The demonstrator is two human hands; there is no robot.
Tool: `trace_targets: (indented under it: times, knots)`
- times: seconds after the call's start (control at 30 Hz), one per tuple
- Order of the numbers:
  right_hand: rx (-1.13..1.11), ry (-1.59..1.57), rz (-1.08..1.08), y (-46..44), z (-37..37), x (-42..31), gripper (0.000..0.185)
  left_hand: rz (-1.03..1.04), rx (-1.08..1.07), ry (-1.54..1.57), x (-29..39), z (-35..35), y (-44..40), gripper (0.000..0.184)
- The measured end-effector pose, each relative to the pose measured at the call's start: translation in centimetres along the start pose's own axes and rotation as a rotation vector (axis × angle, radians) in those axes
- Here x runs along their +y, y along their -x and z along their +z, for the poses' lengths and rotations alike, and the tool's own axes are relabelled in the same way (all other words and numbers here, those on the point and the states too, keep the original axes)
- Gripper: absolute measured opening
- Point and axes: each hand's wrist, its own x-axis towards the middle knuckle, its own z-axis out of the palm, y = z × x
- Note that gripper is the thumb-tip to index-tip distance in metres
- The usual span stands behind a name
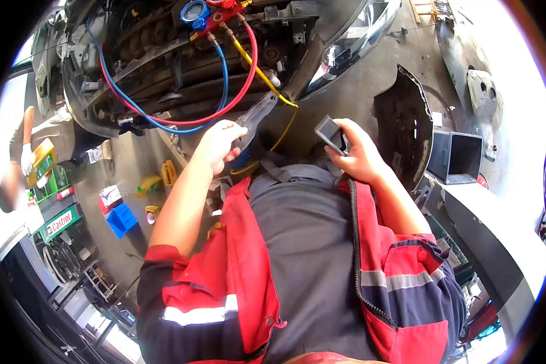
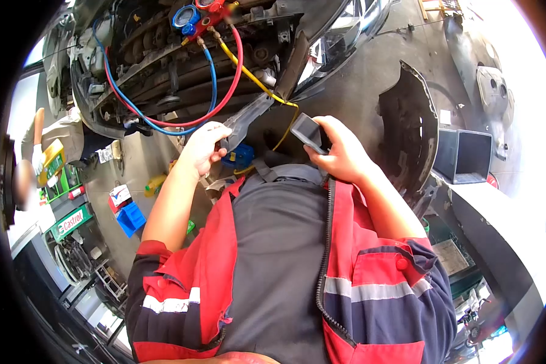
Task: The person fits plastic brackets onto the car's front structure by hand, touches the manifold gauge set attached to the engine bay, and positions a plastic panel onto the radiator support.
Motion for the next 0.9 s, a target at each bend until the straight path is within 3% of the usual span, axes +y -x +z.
trace_targets:
  times: [0.3,0.4,0.43,0.57,0.7,0.9]
  knots:
    - [-0.061,-0.002,-0.013,-0.6,0.3,-0.2,0.051,0.202,0.111,-0.202,1.6,2.5,-3.3,0.025]
    - [-0.106,-0.017,0.019,-1.1,0.7,-0.3,0.051,0.661,0.321,-0.439,-0.5,3.5,-5.9,0.031]
    - [-0.128,-0.022,0.031,-1.3,1.0,-0.3,0.051,0.526,0.276,-0.372,-1.1,3.6,-6.3,0.035]
    - [-0.131,0.009,0.086,-2.1,2.4,0.1,0.051,0.612,0.415,-0.352,-2.1,5.7,-5.9,0.04]
    - [-0.159,0.047,0.195,-3.5,3.2,-0.2,0.053,0.817,0.385,-0.328,-4.5,5.7,-7.4,0.045]
    - [-0.153,0.117,0.178,-7.1,4.8,-1.5,0.055,0.895,0.363,-0.372,-6.2,3.8,-8.3,0.058]
